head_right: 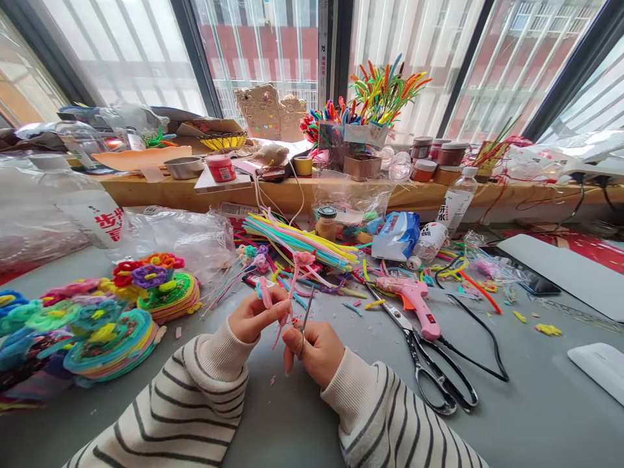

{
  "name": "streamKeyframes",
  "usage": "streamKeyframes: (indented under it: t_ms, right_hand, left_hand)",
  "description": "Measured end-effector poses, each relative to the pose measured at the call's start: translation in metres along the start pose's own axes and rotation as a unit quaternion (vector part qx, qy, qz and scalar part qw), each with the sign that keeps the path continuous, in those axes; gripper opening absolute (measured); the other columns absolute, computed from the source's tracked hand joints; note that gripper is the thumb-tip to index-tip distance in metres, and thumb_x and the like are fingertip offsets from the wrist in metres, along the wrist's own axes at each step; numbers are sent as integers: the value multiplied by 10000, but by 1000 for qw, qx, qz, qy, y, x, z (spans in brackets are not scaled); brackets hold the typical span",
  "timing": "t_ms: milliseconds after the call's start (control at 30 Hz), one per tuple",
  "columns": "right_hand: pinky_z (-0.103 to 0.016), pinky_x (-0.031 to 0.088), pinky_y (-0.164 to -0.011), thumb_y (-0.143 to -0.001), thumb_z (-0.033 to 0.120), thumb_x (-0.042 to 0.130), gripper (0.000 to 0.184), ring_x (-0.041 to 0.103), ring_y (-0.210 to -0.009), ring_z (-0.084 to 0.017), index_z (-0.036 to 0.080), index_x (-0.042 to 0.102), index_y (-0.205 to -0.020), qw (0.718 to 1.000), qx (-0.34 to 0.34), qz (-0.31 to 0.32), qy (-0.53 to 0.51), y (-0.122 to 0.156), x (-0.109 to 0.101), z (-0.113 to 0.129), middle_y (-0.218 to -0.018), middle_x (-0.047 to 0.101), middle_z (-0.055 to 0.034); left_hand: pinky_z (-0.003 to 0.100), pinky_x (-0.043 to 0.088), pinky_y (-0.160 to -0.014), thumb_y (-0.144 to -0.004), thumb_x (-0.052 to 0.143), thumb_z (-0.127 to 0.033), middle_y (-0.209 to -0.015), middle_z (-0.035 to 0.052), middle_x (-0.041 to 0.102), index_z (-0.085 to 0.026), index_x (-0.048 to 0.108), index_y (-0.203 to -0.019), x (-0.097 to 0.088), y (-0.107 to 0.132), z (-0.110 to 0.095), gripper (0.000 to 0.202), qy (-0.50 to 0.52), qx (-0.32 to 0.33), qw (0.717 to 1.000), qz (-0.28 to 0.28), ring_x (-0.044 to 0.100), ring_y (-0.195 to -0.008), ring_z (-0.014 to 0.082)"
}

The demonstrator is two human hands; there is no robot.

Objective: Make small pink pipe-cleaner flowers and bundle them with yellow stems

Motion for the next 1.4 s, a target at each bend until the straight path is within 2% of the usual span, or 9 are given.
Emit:
streamKeyframes:
  t_ms: [133, 267, 433, 633, 833, 1033, 1133, 1267, 1400]
  right_hand:
    - [-219, 325, -509, -772, 504, 363, 500, 387, -503, -83, 119, 613, -575, 998, 7, -65, 5, -1, -5, 6, -527, 432, 0]
    - [-221, 332, -506, -731, 444, 478, 351, 395, -538, -95, 129, 632, -723, 997, 13, -48, -52, -1, -5, 9, -577, 461, -1]
    - [-228, 333, -526, -737, 416, 488, 347, 407, -547, -95, 135, 636, -598, 995, 52, -28, -76, 0, -3, 3, -589, 499, -11]
    - [-226, 331, -542, -739, 419, 484, 355, 399, -527, -84, 142, 665, -611, 997, 68, 14, -45, 1, 1, 1, -553, 450, 7]
    - [-221, 321, -537, -752, 410, 468, 367, 370, -505, -79, 138, 678, -621, 996, 71, 13, -56, 1, 0, 2, -506, 394, 19]
    - [-219, 313, -534, -747, 455, 451, 408, 376, -521, -83, 134, 681, -644, 997, 67, 5, -31, 0, 1, 2, -516, 405, 12]
    - [-210, 295, -483, -750, 531, 379, 520, 361, -480, -73, 119, 678, -645, 997, 65, 18, -39, 1, 3, 1, -487, 383, 15]
    - [-201, 262, -417, -726, 636, 245, 693, 307, -403, -56, 94, 670, -653, 994, 69, 35, -81, 1, 5, -2, -430, 360, 21]
    - [-199, 247, -397, -679, 699, 162, 796, 297, -393, -54, 82, 665, -650, 994, 39, 60, -81, 1, 7, -1, -437, 373, 14]
  left_hand:
    - [199, 358, -493, -642, 559, -325, -548, -18, 475, -126, 532, -614, 1, 1, 0, 202, 17, -24, 999, -15, 442, -505, 68]
    - [196, 362, -484, -631, 574, -317, -545, -15, 499, -131, 551, -621, 3, 2, 3, 188, 29, -62, 997, -19, 454, -507, 71]
    - [206, 383, -536, -570, 631, -290, -549, -4, 536, -133, 586, -606, -1, 0, -1, 167, 49, -56, 995, -64, 482, -539, 84]
    - [203, 391, -516, -503, 678, -267, -515, -16, 545, -129, 594, -560, -9, -3, 4, 171, 94, -75, 985, -125, 478, -499, 70]
    - [206, 417, -507, -473, 701, -226, -487, -9, 565, -112, 599, -592, -13, -2, 13, 195, 167, -112, 967, -158, 516, -490, 81]
    - [167, 442, -474, -448, 717, -197, -474, -27, 565, -121, 586, -572, -16, -4, 14, 196, 265, -132, 937, -184, 524, -454, 62]
    - [148, 443, -453, -426, 727, -196, -467, -34, 571, -127, 592, -555, -17, -4, 13, 199, 294, -126, 927, -198, 527, -440, 56]
    - [155, 458, -477, -432, 726, -201, -511, -14, 607, -128, 615, -585, -20, -5, 14, 202, 305, -133, 924, -188, 553, -475, 69]
    - [148, 447, -466, -495, 699, -180, -517, -9, 608, -125, 625, -601, -19, -5, 13, 141, 319, -130, 924, -165, 554, -477, 67]
Point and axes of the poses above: each hand's wrist, its own y-axis away from the middle knuckle, its own x-axis out of the palm, z = x × y, the point moved 3 cm from there along -y, towards the middle knuckle
